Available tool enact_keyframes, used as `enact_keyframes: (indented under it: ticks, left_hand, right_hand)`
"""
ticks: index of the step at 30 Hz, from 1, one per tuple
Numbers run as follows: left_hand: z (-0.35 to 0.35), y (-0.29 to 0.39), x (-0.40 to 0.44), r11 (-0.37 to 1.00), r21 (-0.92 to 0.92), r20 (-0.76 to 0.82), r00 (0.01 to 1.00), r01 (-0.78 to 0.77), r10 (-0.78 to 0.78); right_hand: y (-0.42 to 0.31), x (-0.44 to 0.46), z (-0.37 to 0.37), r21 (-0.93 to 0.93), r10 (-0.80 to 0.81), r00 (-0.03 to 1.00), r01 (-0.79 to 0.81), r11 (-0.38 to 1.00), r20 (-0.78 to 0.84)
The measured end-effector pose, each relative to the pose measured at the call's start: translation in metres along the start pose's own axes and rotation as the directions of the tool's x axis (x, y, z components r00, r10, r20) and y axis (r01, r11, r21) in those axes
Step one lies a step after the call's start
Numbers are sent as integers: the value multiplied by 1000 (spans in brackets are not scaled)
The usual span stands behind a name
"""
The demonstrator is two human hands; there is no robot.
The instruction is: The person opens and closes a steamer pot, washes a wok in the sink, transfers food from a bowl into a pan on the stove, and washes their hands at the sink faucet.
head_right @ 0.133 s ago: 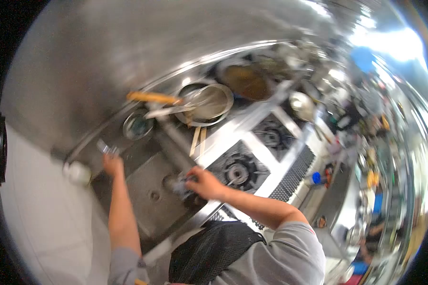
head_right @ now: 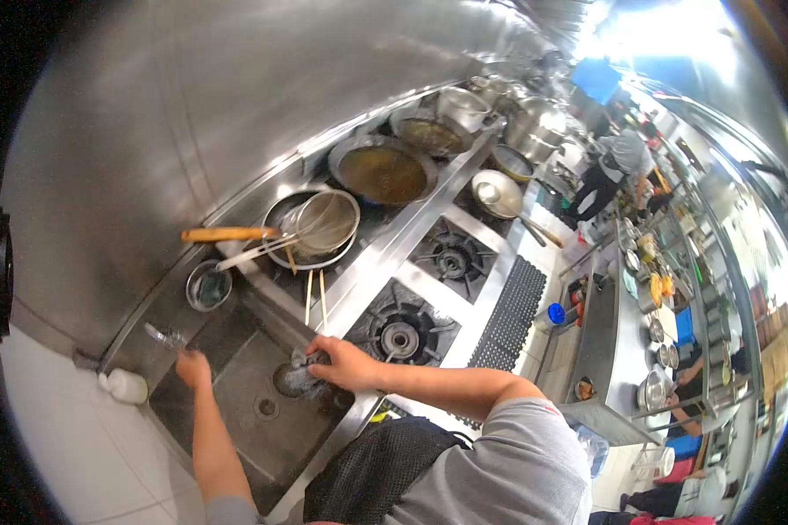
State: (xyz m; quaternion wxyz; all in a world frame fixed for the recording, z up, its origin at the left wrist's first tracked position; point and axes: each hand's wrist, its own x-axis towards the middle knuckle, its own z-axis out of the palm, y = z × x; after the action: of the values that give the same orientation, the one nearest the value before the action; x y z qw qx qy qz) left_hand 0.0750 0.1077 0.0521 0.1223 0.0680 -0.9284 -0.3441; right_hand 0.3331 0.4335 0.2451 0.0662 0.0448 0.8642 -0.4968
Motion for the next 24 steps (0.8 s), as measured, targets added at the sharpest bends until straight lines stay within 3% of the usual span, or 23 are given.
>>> enact_keyframes:
  ticks: [2, 5, 7, 8, 11, 13, 17, 19, 20, 21, 22, 24]
  left_hand:
    - [-21, -28, 16, 1000, 10, -103, 995, -16, 17]
    - [-24, -37, 27, 999, -4, -195, 980, -40, 38]
    - [-23, -42, 32, 998, -38, -227, 973, -40, 31]
    - [-21, -51, 35, 994, -105, -120, 992, 17, -30]
    - [-28, -36, 18, 999, -40, -31, 999, -12, 11]
    - [-29, -52, 3, 931, 245, 250, 946, -269, 208]
    - [-54, -60, -9, 935, 190, 154, 950, -298, 271]
    - [-68, -84, -22, 980, -171, 135, 983, -97, 121]
    - [-67, -98, -39, 735, -621, 297, 950, 271, -100]
    - [-68, -114, -61, 207, -790, 540, 815, 577, -208]
    - [-66, -128, -86, 211, -775, 563, 802, 596, -200]
    - [-55, -143, -115, 608, -523, 522, 788, 598, -326]
  right_hand:
    - [-6, -4, 6, 69, -113, 993, 114, 991, -28]
    - [-10, -17, -15, 137, 50, 997, -57, 989, 54]
    - [14, -27, -15, 183, -26, 996, 10, 983, 82]
    - [17, -35, -16, 134, -30, 996, 19, 991, 79]
    - [24, -59, -13, 62, -56, 997, 52, 997, 56]
    - [24, -73, -12, 91, -23, 999, 21, 996, 24]
    - [7, -107, -8, 152, 112, 991, -101, 983, -67]
    - [22, -122, 7, 150, 56, 984, -30, 988, -169]
    - [16, -134, 9, 178, 114, 978, -83, 980, -174]
    - [9, -148, 11, 208, 176, 969, -139, 968, -171]
    - [-3, -163, 11, 211, 242, 958, -207, 955, -155]
    - [10, -189, 26, 180, 207, 956, -171, 969, -210]
